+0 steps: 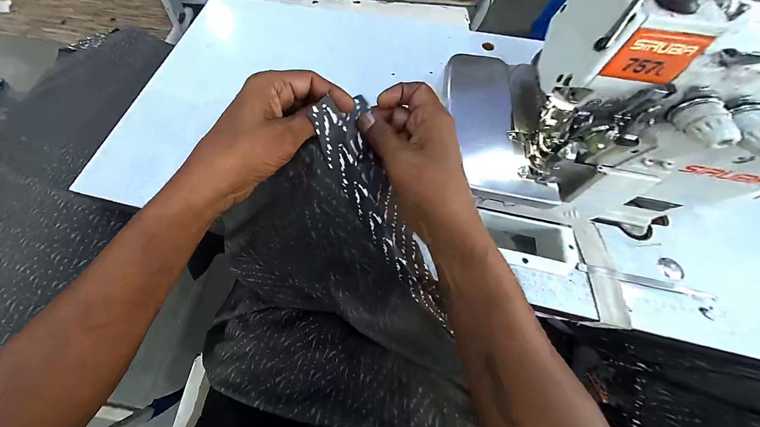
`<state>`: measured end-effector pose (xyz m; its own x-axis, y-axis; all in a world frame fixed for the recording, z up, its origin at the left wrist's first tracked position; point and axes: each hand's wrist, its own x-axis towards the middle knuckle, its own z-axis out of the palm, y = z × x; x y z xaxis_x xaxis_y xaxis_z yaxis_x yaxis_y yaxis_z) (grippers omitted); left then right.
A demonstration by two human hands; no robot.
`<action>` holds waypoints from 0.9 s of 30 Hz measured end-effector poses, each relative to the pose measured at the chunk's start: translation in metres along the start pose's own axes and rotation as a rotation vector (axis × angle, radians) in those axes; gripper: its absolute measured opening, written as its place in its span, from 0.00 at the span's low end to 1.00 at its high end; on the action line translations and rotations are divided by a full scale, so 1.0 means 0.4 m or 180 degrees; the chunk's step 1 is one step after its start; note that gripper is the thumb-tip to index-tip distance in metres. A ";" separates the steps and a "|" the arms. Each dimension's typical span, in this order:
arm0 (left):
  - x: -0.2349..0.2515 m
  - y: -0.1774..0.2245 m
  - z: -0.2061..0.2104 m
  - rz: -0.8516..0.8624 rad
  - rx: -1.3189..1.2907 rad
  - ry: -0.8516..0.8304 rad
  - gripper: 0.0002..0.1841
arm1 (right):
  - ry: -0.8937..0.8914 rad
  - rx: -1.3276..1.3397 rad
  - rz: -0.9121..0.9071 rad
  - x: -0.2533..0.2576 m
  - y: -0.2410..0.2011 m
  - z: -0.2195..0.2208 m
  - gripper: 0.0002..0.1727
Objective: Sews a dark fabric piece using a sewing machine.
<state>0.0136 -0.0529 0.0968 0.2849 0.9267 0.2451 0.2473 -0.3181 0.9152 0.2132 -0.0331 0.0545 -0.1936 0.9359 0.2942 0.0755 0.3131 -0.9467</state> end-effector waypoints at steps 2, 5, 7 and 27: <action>-0.022 0.055 0.015 0.0280 0.0249 0.0062 0.06 | 0.0032 0.0889 0.0179 -0.037 -0.053 -0.018 0.18; -0.081 0.090 0.035 0.0685 0.0501 0.0193 0.08 | 0.0118 0.1554 0.0248 -0.085 -0.100 -0.034 0.20; -0.099 0.101 0.046 0.0913 0.0435 0.0167 0.06 | 0.0136 0.1784 0.0220 -0.110 -0.118 -0.033 0.19; -0.062 0.096 0.120 0.0537 -0.0301 0.0267 0.05 | 0.0121 0.1225 -0.0567 -0.175 -0.120 -0.069 0.11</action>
<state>0.0606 -0.0979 0.1105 0.2359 0.8765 0.4197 0.1133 -0.4537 0.8839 0.2503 -0.1093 0.0830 -0.1339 0.8801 0.4555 -0.3280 0.3944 -0.8584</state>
